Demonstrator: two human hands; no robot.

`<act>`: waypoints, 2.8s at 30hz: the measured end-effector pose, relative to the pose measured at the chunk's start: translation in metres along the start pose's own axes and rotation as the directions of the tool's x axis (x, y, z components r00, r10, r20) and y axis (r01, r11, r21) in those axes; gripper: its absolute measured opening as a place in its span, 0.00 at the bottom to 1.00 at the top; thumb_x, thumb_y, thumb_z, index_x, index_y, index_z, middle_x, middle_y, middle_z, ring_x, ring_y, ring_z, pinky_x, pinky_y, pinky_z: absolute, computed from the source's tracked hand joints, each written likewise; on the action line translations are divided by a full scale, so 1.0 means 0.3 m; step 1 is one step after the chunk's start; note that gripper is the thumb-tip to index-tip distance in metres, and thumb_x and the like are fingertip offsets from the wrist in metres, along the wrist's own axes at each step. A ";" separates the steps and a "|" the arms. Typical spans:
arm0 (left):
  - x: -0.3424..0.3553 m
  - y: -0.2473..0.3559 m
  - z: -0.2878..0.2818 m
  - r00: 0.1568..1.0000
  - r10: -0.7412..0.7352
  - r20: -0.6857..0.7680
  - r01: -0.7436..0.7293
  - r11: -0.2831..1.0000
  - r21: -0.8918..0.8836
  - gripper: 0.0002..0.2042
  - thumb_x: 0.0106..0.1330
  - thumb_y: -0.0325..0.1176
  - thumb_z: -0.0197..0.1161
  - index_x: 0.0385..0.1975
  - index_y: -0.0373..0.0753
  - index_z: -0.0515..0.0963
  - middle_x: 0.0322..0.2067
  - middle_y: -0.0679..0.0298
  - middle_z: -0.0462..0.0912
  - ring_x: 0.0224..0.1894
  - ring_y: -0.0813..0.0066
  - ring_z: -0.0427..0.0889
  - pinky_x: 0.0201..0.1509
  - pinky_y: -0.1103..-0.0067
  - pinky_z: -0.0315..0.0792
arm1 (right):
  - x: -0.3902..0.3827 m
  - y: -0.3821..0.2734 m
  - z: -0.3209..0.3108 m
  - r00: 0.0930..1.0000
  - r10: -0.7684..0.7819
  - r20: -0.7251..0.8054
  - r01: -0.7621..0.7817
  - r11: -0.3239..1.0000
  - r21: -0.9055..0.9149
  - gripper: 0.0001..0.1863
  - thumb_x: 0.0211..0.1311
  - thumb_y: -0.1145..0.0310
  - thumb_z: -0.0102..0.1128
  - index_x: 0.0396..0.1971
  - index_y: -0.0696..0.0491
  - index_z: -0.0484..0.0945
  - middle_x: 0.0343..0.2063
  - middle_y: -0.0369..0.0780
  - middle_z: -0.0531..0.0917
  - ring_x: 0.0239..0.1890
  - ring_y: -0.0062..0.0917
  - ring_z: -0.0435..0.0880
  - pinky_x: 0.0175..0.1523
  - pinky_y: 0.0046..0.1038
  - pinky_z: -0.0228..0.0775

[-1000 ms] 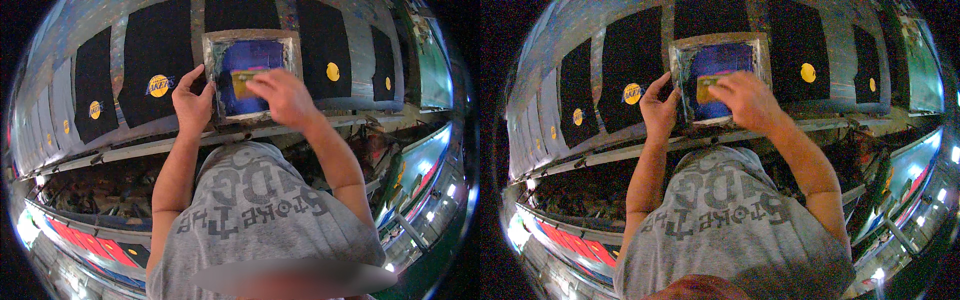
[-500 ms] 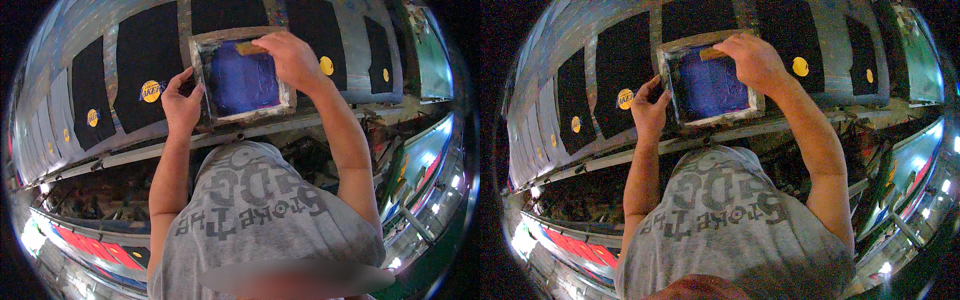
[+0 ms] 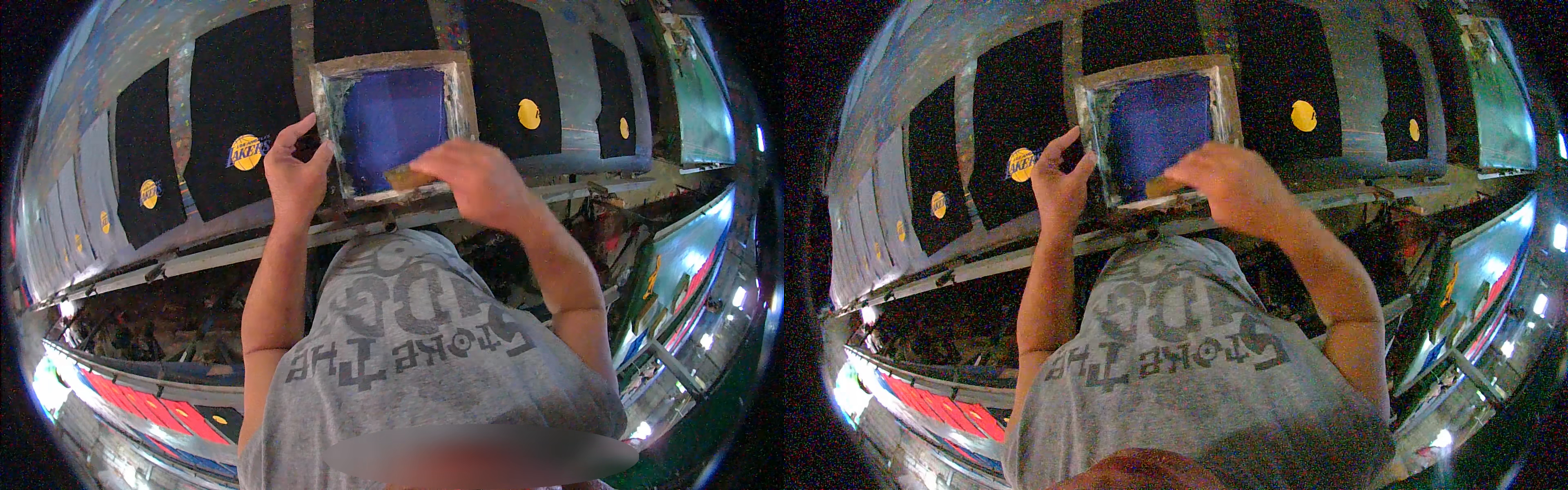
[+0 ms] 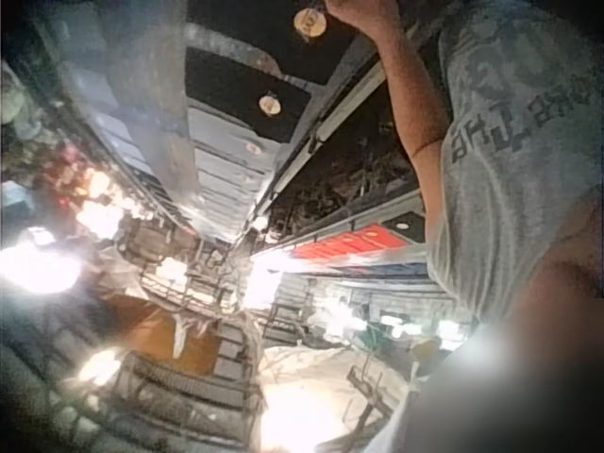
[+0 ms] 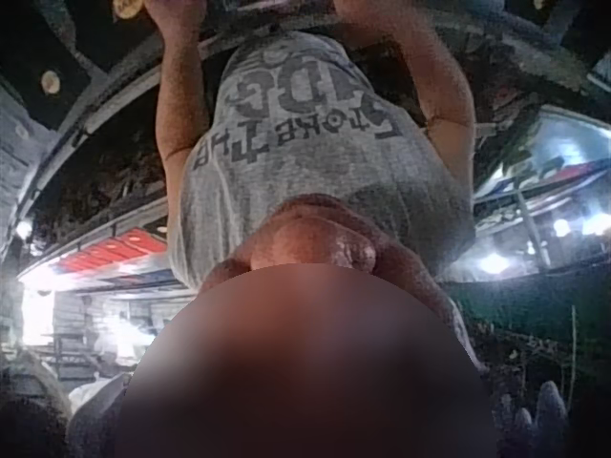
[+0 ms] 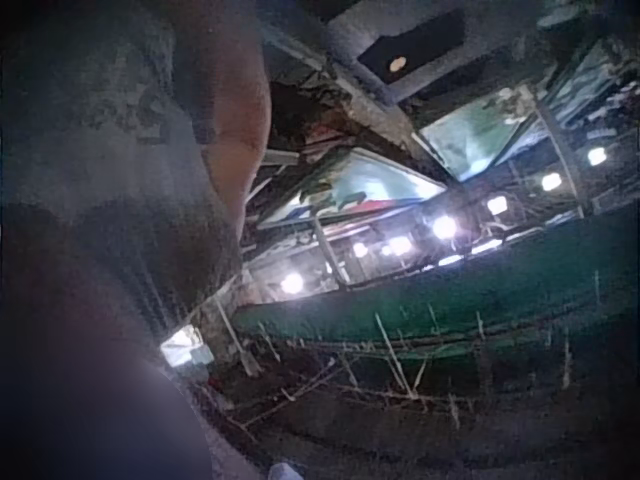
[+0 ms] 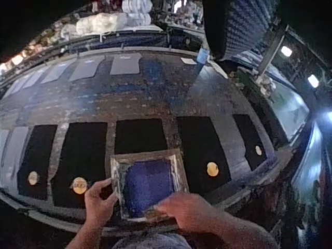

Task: The person uses a squeegee to spread purple ink across a screen printing frame and presses the frame onto black and red t-shirts laid out on a conveyor to transfer the Lakers logo. The process is repeated for multiple shirts.

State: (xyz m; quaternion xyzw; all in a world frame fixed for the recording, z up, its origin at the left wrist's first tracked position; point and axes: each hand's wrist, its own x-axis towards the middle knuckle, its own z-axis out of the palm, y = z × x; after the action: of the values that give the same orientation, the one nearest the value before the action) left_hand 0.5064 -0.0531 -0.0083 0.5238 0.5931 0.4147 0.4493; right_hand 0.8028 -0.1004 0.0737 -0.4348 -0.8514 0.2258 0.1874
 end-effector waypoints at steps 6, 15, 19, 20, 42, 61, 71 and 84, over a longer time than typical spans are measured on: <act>-0.003 -0.003 0.001 0.999 -0.032 -0.020 0.034 0.998 0.060 0.24 0.65 0.21 0.77 0.62 0.30 0.84 0.51 0.57 0.92 0.49 0.76 0.89 0.59 0.77 0.81 | 0.269 0.180 0.000 0.980 -0.059 -0.188 0.035 0.991 -0.128 0.16 0.67 0.78 0.64 0.52 0.52 0.89 0.50 0.44 0.92 0.54 0.45 0.90 0.62 0.44 0.83; -0.005 -0.008 0.011 0.999 -0.018 -0.036 0.019 0.999 0.025 0.23 0.66 0.20 0.76 0.62 0.29 0.84 0.52 0.56 0.92 0.51 0.75 0.89 0.60 0.77 0.81 | 0.241 0.205 -0.011 0.966 -0.258 0.012 0.258 0.965 -0.042 0.20 0.60 0.80 0.66 0.51 0.50 0.90 0.50 0.40 0.91 0.57 0.41 0.89 0.64 0.41 0.83; -0.008 0.003 0.001 1.000 0.004 -0.005 -0.004 0.997 0.081 0.24 0.66 0.20 0.76 0.63 0.29 0.83 0.52 0.58 0.92 0.51 0.76 0.89 0.60 0.77 0.81 | 0.174 0.260 -0.064 0.952 -0.300 0.055 0.300 0.954 0.005 0.22 0.55 0.80 0.66 0.50 0.49 0.91 0.50 0.39 0.91 0.57 0.39 0.89 0.64 0.40 0.82; -0.009 0.005 0.000 1.000 0.015 -0.001 -0.015 0.997 0.078 0.24 0.66 0.20 0.75 0.63 0.29 0.83 0.51 0.58 0.92 0.51 0.76 0.89 0.60 0.77 0.81 | 0.154 0.269 -0.073 0.956 -0.288 0.052 0.288 0.957 0.008 0.22 0.55 0.80 0.66 0.50 0.49 0.91 0.50 0.38 0.91 0.57 0.39 0.89 0.64 0.39 0.82; -0.091 -0.031 0.092 0.952 0.265 -0.153 -0.205 0.924 0.324 0.29 0.62 0.20 0.76 0.66 0.31 0.82 0.59 0.51 0.85 0.60 0.61 0.86 0.67 0.70 0.78 | 0.048 0.208 -0.062 0.953 -0.116 -0.278 0.115 0.993 -0.021 0.20 0.66 0.55 0.76 0.51 0.52 0.89 0.51 0.42 0.90 0.56 0.44 0.87 0.67 0.47 0.77; -0.188 0.062 -0.066 0.890 0.130 -0.438 -0.159 0.987 -0.030 0.31 0.64 0.16 0.75 0.70 0.25 0.78 0.64 0.50 0.86 0.62 0.62 0.87 0.71 0.66 0.79 | 0.690 0.719 -0.096 0.886 0.109 0.450 -0.242 0.938 0.249 0.38 0.84 0.35 0.52 0.50 0.60 0.91 0.49 0.52 0.92 0.54 0.43 0.90 0.61 0.46 0.78; -0.494 0.206 -0.477 0.703 0.072 -0.707 -0.232 0.964 -0.133 0.34 0.61 0.21 0.71 0.72 0.32 0.77 0.67 0.52 0.84 0.65 0.55 0.85 0.72 0.60 0.79 | 0.626 0.712 0.004 0.985 0.103 0.138 -0.129 0.973 0.190 0.28 0.80 0.42 0.61 0.51 0.55 0.90 0.46 0.47 0.93 0.50 0.42 0.91 0.60 0.43 0.81; -0.546 0.019 -0.670 0.701 0.052 -0.711 -0.323 0.912 -0.252 0.31 0.63 0.18 0.70 0.70 0.29 0.78 0.65 0.51 0.85 0.63 0.58 0.86 0.72 0.61 0.78 | 0.097 0.466 -0.210 0.884 0.284 -0.371 -0.069 0.865 0.497 0.17 0.85 0.61 0.60 0.56 0.55 0.90 0.47 0.46 0.94 0.51 0.30 0.94 0.58 0.31 0.83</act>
State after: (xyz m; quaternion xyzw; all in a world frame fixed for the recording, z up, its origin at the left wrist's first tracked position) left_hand 0.3212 -0.2196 0.0641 0.2988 0.5737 0.7246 0.2378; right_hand 0.9109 0.0103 0.0529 -0.4933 -0.6632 0.3398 0.4487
